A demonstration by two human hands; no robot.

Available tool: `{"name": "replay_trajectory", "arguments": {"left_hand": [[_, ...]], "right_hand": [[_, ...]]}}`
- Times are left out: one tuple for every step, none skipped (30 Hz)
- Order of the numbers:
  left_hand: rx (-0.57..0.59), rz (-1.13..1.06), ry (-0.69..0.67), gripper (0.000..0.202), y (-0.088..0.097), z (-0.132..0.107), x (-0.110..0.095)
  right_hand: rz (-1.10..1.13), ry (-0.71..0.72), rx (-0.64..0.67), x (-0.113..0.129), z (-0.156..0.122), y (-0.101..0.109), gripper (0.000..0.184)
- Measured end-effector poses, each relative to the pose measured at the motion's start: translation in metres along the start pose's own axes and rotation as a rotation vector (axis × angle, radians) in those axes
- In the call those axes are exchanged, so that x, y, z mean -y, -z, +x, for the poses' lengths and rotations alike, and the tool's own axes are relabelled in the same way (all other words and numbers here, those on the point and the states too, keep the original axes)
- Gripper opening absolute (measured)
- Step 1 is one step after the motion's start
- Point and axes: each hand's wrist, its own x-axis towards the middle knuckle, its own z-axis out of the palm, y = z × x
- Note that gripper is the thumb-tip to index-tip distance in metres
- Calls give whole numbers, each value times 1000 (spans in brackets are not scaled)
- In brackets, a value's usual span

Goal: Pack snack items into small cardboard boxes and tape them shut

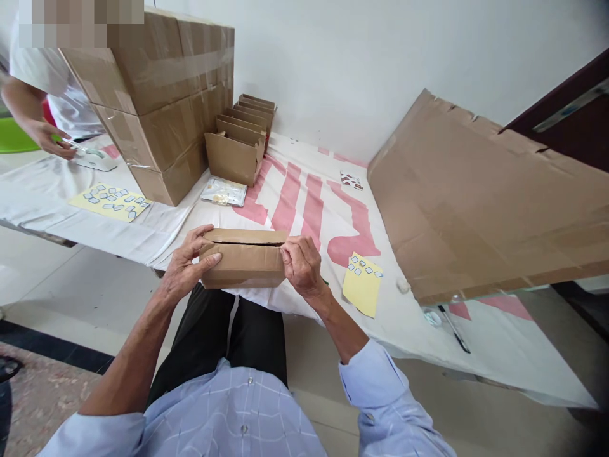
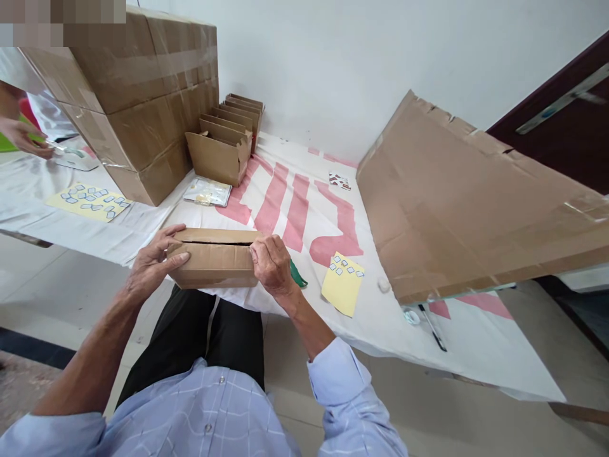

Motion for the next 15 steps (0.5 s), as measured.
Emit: {"name": "replay_trajectory", "arguments": {"left_hand": [[-1, -9, 9, 38, 0, 0, -1], [-4, -19, 17, 38, 0, 0, -2], [-8, -27, 25, 38, 0, 1, -3], [-10, -31, 33, 37, 0, 1, -3], [-10, -30, 40, 38, -1, 2, -4], [-9, -23, 45, 38, -1, 2, -5], [-9, -11, 47, 39, -2, 3, -5], [-11, 1, 46, 40, -3, 3, -6], [-17, 12, 44, 40, -4, 3, -6], [-26, 20, 39, 40, -5, 3, -6], [-35, 23, 33, 41, -6, 3, -6], [-43, 21, 27, 40, -7, 3, -6], [-47, 16, 22, 40, -8, 2, -6], [-48, 9, 18, 39, -8, 2, -6], [-47, 1, 14, 39, -8, 2, -6]], "right_hand": [[-13, 11, -22, 0, -2, -1, 25], [-24, 21, -42, 0, -3, -2, 23], [-34, 29, -59, 0, -4, -3, 22], [-41, 37, -73, 0, -5, -3, 21], [-43, 45, -85, 0, -6, -4, 20], [-38, 53, -94, 0, -6, -4, 20], [-30, 60, -101, 0, -7, -4, 19], [-23, 63, -106, 0, -7, -4, 19], [-20, 61, -107, 0, -7, -4, 18], [-21, 55, -106, 0, -6, -5, 18], [-22, 42, -103, 0, -6, -5, 19], [-22, 22, -98, -1, -5, -4, 20], [-14, -5, -95, -2, -3, -4, 21], [3, -36, -90, -3, -1, -3, 21], [27, -67, -82, -3, 1, -2, 21]]}}
